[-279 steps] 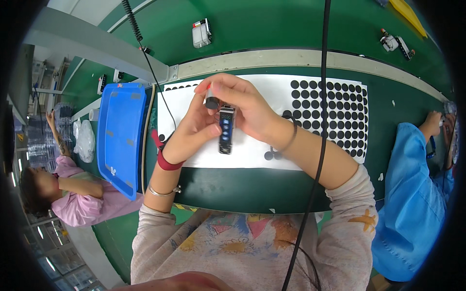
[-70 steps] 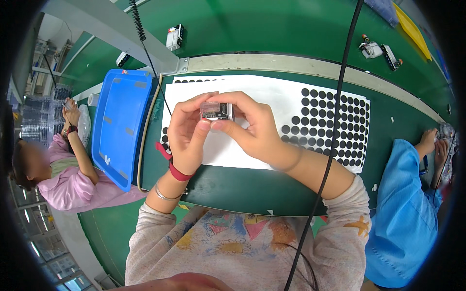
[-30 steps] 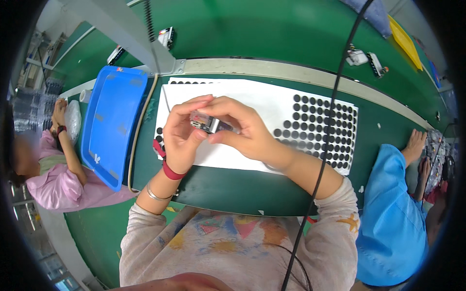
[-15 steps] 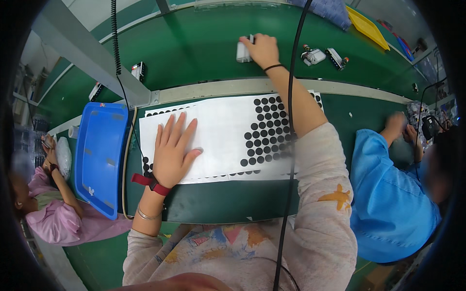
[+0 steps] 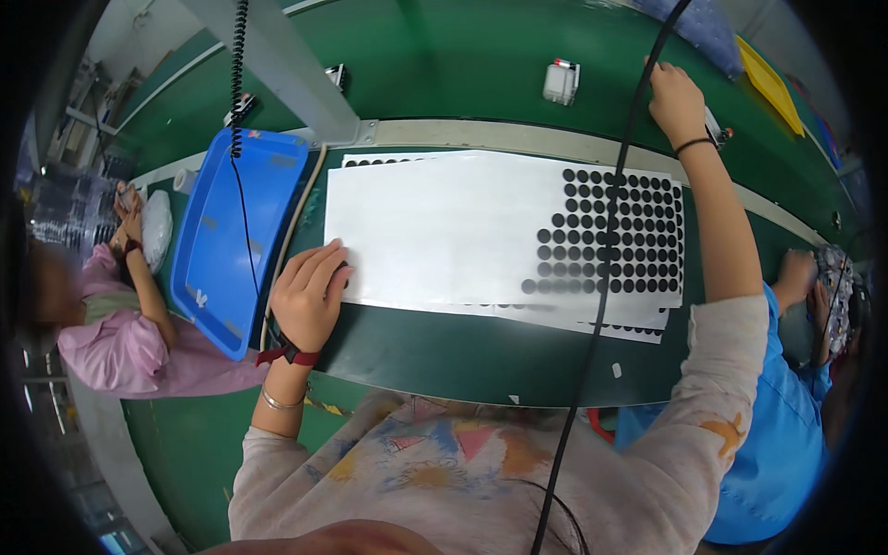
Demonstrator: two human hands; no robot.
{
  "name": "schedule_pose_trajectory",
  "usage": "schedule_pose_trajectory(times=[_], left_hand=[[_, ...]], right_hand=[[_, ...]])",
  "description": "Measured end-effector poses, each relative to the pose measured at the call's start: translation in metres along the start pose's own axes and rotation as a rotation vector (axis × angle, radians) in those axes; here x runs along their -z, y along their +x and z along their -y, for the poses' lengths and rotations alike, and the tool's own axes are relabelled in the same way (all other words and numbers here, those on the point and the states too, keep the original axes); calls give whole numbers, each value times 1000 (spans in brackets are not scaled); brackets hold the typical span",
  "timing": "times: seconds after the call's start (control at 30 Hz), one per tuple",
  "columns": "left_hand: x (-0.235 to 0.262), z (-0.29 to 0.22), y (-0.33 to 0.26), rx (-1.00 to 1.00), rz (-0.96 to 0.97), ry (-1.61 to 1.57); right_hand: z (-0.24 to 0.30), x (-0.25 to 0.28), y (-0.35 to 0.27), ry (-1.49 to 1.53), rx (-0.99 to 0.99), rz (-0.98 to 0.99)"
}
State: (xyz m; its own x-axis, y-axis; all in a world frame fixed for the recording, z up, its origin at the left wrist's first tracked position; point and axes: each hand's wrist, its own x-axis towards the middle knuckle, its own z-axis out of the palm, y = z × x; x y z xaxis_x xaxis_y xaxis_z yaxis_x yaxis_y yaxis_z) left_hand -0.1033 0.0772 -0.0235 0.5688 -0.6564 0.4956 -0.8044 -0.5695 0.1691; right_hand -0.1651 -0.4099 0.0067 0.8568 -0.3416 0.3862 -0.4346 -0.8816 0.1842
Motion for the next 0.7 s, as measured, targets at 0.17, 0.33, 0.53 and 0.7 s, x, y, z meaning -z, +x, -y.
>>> schedule_pose_trajectory(times=[0.17,0.33,0.53,0.7], left_hand=[[-9,4,-3,-53,-42,13],[-13,5,-5,21,5,-24],[-15,5,-5,-104,-33,-20],[-13,6,-11,-170,-67,-9]], right_hand=[[92,22,-14,1143,165,-186],[173,61,-52,2057,12,372],[206,36,-84,2394,-220,777],[199,30,-87,2497,-227,878]])
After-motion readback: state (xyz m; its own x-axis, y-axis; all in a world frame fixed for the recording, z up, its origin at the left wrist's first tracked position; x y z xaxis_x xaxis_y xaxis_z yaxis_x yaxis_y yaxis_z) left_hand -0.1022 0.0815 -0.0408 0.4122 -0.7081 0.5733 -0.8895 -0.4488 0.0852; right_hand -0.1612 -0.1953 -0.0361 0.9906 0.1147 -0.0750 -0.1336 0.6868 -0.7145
